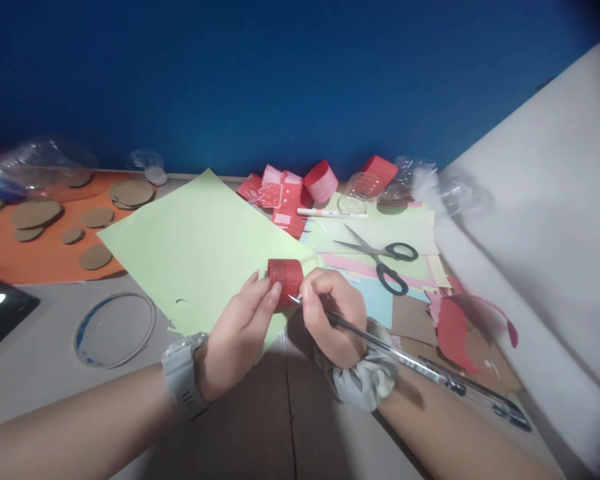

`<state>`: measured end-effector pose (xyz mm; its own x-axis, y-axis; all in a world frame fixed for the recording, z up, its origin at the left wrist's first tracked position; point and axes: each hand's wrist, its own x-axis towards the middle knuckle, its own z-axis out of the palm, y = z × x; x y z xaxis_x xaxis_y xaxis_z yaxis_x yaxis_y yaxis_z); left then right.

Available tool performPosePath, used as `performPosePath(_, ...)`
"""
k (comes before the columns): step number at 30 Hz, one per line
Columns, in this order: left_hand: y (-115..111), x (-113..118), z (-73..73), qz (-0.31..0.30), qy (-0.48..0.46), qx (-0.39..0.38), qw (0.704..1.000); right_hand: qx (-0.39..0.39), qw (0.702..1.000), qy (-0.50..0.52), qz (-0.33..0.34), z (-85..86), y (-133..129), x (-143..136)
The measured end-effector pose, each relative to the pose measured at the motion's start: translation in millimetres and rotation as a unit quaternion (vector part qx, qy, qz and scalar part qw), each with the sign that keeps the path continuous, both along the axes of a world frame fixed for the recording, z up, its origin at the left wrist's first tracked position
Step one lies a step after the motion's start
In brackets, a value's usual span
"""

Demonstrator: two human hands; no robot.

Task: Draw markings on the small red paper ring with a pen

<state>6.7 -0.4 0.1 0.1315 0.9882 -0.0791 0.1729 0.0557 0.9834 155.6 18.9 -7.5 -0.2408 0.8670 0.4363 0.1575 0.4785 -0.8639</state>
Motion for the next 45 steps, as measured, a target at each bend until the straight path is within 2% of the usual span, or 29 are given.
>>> performPosePath(5, 0.8, 0.6, 3.2, -0.011, 0.043, -0.001, 0.999, -0.076, 0.996, -0.023, -0.029, -0.5, 2.1, 0.2)
performPosePath(11, 1.8, -1.0, 2.9, -0.035, 0.075, 0.025, 0.996, -0.119, 0.991, -0.028, -0.053, 0.8, 1.9, -0.8)
performPosePath(20, 3.1, 0.0, 4.5, -0.04, 0.081, 0.03, 0.995, -0.12, 0.992, -0.025, -0.026, -2.8, 4.1, 1.2)
performPosePath(27, 2.3, -0.5, 3.2, -0.037, 0.082, 0.029, 0.996, -0.117, 0.992, -0.029, -0.039, -1.9, 3.9, 0.5)
performPosePath(32, 1.8, -0.8, 1.5, -0.04, 0.082, 0.027, 0.995, -0.122, 0.992, -0.027, -0.013, -1.4, 4.3, 1.4)
performPosePath(38, 1.8, -1.0, 1.6, -0.033, 0.076, 0.034, 0.996, -0.119, 0.992, -0.031, -0.036, -0.3, 3.8, 0.8)
performPosePath(45, 2.4, -0.4, 2.3, -0.035, 0.076, 0.038, 0.996, -0.111, 0.993, -0.03, -0.001, -0.2, 6.0, 2.0)
